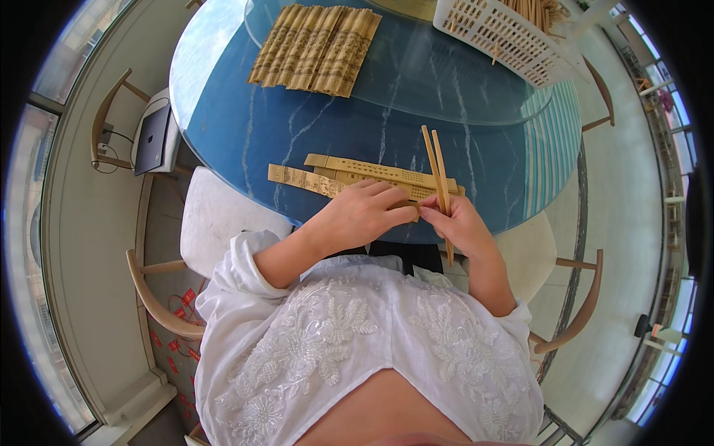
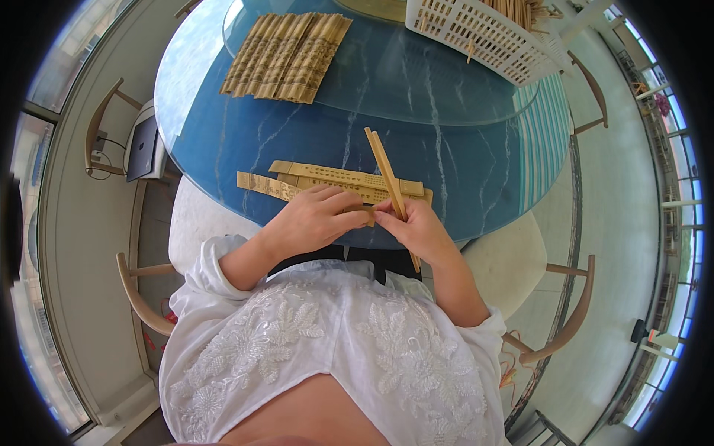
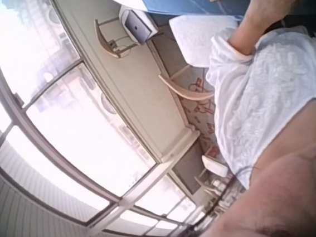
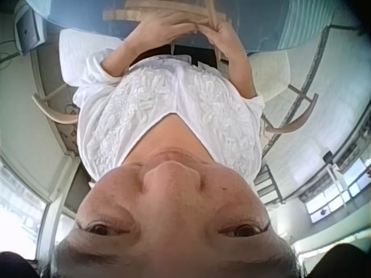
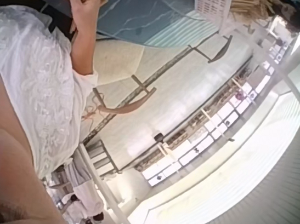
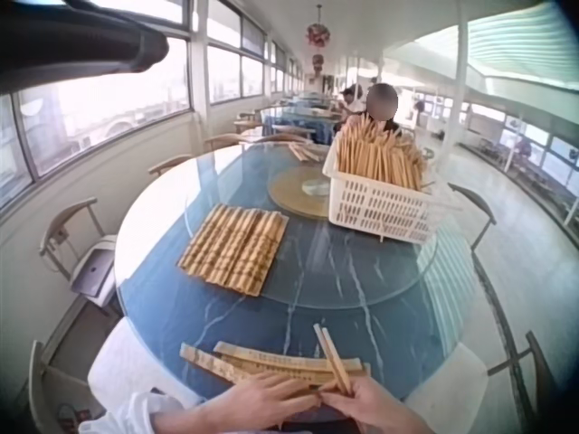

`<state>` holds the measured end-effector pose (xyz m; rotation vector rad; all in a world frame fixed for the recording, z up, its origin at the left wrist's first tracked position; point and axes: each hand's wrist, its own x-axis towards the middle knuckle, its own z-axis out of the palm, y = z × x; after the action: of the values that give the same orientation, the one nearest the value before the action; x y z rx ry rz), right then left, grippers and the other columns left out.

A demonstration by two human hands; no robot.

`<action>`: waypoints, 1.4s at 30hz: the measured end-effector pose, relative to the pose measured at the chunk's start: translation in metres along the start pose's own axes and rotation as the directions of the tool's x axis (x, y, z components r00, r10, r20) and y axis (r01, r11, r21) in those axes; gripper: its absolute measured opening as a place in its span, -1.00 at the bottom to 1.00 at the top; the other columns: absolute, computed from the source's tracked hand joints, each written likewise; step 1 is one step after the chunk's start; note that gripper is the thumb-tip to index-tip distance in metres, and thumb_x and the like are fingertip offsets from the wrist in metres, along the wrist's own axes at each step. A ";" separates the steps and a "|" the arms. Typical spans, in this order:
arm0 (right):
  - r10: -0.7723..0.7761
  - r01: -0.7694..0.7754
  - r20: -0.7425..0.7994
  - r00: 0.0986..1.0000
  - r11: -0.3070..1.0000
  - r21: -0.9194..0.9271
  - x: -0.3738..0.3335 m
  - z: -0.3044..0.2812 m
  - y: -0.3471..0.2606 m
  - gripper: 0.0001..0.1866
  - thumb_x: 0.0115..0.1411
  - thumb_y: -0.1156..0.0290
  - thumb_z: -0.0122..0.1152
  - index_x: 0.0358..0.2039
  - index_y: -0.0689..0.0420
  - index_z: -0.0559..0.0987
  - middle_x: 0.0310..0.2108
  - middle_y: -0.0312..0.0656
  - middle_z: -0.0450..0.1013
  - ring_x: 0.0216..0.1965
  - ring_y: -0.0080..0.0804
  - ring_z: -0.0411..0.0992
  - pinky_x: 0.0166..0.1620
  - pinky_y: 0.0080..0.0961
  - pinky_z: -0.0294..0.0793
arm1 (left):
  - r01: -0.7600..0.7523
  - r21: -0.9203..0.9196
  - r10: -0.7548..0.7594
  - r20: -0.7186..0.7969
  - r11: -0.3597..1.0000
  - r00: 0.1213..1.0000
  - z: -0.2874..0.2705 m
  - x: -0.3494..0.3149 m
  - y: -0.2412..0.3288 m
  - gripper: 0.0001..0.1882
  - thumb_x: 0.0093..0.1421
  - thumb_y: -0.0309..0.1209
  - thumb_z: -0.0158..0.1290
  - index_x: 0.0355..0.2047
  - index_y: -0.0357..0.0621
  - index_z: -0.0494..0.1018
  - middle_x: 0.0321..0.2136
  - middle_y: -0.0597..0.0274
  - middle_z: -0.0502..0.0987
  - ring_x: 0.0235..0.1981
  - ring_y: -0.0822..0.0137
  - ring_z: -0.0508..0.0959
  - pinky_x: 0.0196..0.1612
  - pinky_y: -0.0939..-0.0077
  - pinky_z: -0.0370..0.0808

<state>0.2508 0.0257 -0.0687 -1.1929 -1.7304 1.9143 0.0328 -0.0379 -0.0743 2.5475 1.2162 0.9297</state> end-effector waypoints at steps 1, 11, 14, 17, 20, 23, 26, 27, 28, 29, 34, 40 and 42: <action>0.000 0.000 -0.007 1.000 1.000 -0.017 0.000 0.000 0.000 -0.86 0.25 0.43 0.20 -0.28 0.24 0.61 -0.57 -0.51 0.35 -0.56 -0.78 0.20 -0.50 -0.72 0.17 | 0.000 0.007 0.000 0.015 1.000 1.000 0.000 0.000 -0.001 -0.74 0.01 -0.44 0.14 -0.24 -0.02 0.47 -0.30 0.27 0.48 -0.29 0.23 0.55 -0.26 0.36 0.50; -0.013 0.011 -0.060 0.998 0.999 -0.033 0.001 0.002 -0.004 -0.91 0.23 0.47 0.20 -0.30 0.22 0.59 -0.62 -0.48 0.32 -0.65 -0.77 0.18 -0.59 -0.69 0.11 | -0.005 -0.073 0.007 0.027 0.997 1.000 -0.002 0.010 -0.004 -0.80 0.00 -0.50 0.10 -0.30 -0.04 0.50 -0.32 0.23 0.49 -0.26 0.19 0.56 -0.21 0.35 0.52; -0.028 0.025 -0.054 0.998 0.998 -0.061 0.001 0.002 -0.002 -0.92 0.19 0.49 0.23 -0.32 0.22 0.61 -0.60 -0.48 0.36 -0.60 -0.77 0.20 -0.53 -0.70 0.16 | -0.020 -0.097 0.024 0.040 0.995 0.999 0.002 0.008 -0.008 -0.79 -0.01 -0.50 0.11 -0.30 -0.05 0.50 -0.34 0.23 0.49 -0.28 0.18 0.56 -0.22 0.35 0.52; -0.030 0.025 -0.059 0.998 0.996 -0.088 0.001 0.000 0.000 -0.92 0.18 0.49 0.24 -0.33 0.22 0.60 -0.59 -0.47 0.36 -0.55 -0.76 0.23 -0.47 -0.71 0.19 | -0.034 -0.082 0.040 0.070 0.996 0.997 0.001 0.008 -0.011 -0.79 -0.02 -0.49 0.12 -0.31 -0.08 0.51 -0.36 0.23 0.50 -0.29 0.18 0.56 -0.22 0.35 0.53; 0.002 -0.011 -0.064 0.998 0.991 -0.137 0.000 -0.002 -0.007 -0.87 0.18 0.42 0.27 -0.31 0.20 0.61 -0.59 -0.48 0.36 -0.53 -0.75 0.27 -0.42 -0.70 0.26 | -0.038 -0.081 0.040 0.025 0.996 0.999 -0.002 0.010 -0.006 -0.79 -0.03 -0.49 0.13 -0.31 -0.08 0.51 -0.33 0.25 0.52 -0.28 0.18 0.57 -0.22 0.35 0.53; -0.011 0.005 -0.059 0.998 0.994 -0.109 0.001 -0.001 -0.006 -0.86 0.18 0.41 0.27 -0.31 0.21 0.61 -0.58 -0.47 0.37 -0.52 -0.74 0.27 -0.42 -0.70 0.27 | -0.062 -0.102 0.062 -0.009 0.993 0.998 -0.002 0.010 -0.009 -0.81 0.01 -0.48 0.13 -0.30 -0.10 0.53 -0.32 0.24 0.55 -0.29 0.17 0.58 -0.22 0.35 0.53; 0.024 -0.028 -0.029 0.999 0.989 -0.142 0.002 -0.002 -0.010 -0.85 0.18 0.39 0.28 -0.30 0.20 0.61 -0.58 -0.47 0.37 -0.52 -0.73 0.27 -0.42 -0.69 0.27 | 0.012 -0.251 -0.020 -0.028 0.968 0.999 -0.001 0.010 -0.010 -0.87 0.06 -0.49 0.16 -0.32 -0.12 0.55 -0.36 0.21 0.57 -0.31 0.16 0.58 -0.24 0.35 0.53; -0.003 0.001 -0.018 1.000 0.991 -0.135 0.002 -0.001 -0.009 -0.85 0.18 0.39 0.28 -0.30 0.20 0.61 -0.58 -0.47 0.37 -0.52 -0.73 0.27 -0.42 -0.69 0.26 | 0.049 -0.309 -0.054 -0.008 0.950 0.999 -0.002 0.010 -0.011 -0.88 0.07 -0.49 0.17 -0.33 -0.12 0.56 -0.37 0.20 0.57 -0.32 0.15 0.57 -0.25 0.35 0.52; -0.030 0.028 -0.010 1.000 0.991 -0.127 0.001 0.000 -0.009 -0.84 0.19 0.38 0.28 -0.30 0.20 0.61 -0.58 -0.47 0.37 -0.52 -0.73 0.26 -0.42 -0.69 0.25 | 0.084 -0.366 -0.085 0.014 0.927 0.996 -0.003 0.010 -0.012 -0.89 0.08 -0.49 0.18 -0.34 -0.12 0.56 -0.38 0.19 0.57 -0.33 0.15 0.57 -0.26 0.35 0.52; -0.057 0.056 -0.002 0.998 0.991 -0.120 0.001 0.001 -0.008 -0.84 0.19 0.37 0.29 -0.30 0.20 0.61 -0.58 -0.47 0.36 -0.53 -0.73 0.26 -0.43 -0.69 0.25 | 0.120 -0.420 -0.115 0.038 0.900 0.993 -0.004 0.011 -0.013 -0.90 0.08 -0.49 0.19 -0.35 -0.12 0.57 -0.39 0.19 0.57 -0.34 0.15 0.57 -0.27 0.36 0.51; -0.007 0.007 -0.002 1.000 0.992 -0.125 -0.003 0.000 -0.008 -0.83 0.19 0.35 0.28 -0.31 0.20 0.60 -0.57 -0.47 0.36 -0.52 -0.73 0.25 -0.42 -0.68 0.24 | 0.107 -0.418 -0.100 0.038 0.902 0.994 -0.009 0.014 -0.011 -0.92 0.09 -0.46 0.18 -0.37 -0.11 0.56 -0.42 0.22 0.55 -0.34 0.14 0.55 -0.26 0.33 0.49; -0.010 0.003 -0.045 0.999 0.989 -0.146 -0.001 0.002 -0.015 -0.89 0.20 0.41 0.25 -0.38 0.18 0.58 -0.63 -0.50 0.28 -0.60 -0.75 0.17 -0.51 -0.68 0.12 | 0.103 -0.377 -0.097 0.036 0.920 0.995 -0.009 0.016 -0.015 -0.86 0.04 -0.50 0.22 -0.34 -0.14 0.56 -0.43 0.18 0.53 -0.34 0.13 0.54 -0.26 0.32 0.49; 0.014 -0.019 -0.038 0.999 0.991 -0.135 -0.001 0.001 -0.013 -0.90 0.19 0.41 0.25 -0.38 0.17 0.58 -0.64 -0.50 0.28 -0.60 -0.75 0.17 -0.52 -0.68 0.12 | 0.116 -0.364 -0.103 0.057 0.924 0.993 -0.009 0.017 -0.014 -0.86 0.04 -0.50 0.22 -0.35 -0.15 0.55 -0.43 0.18 0.53 -0.33 0.13 0.54 -0.25 0.32 0.49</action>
<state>0.2469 0.0271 -0.0568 -1.2852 -1.8623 1.7959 0.0265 -0.0175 -0.0648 2.1716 1.0465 0.9755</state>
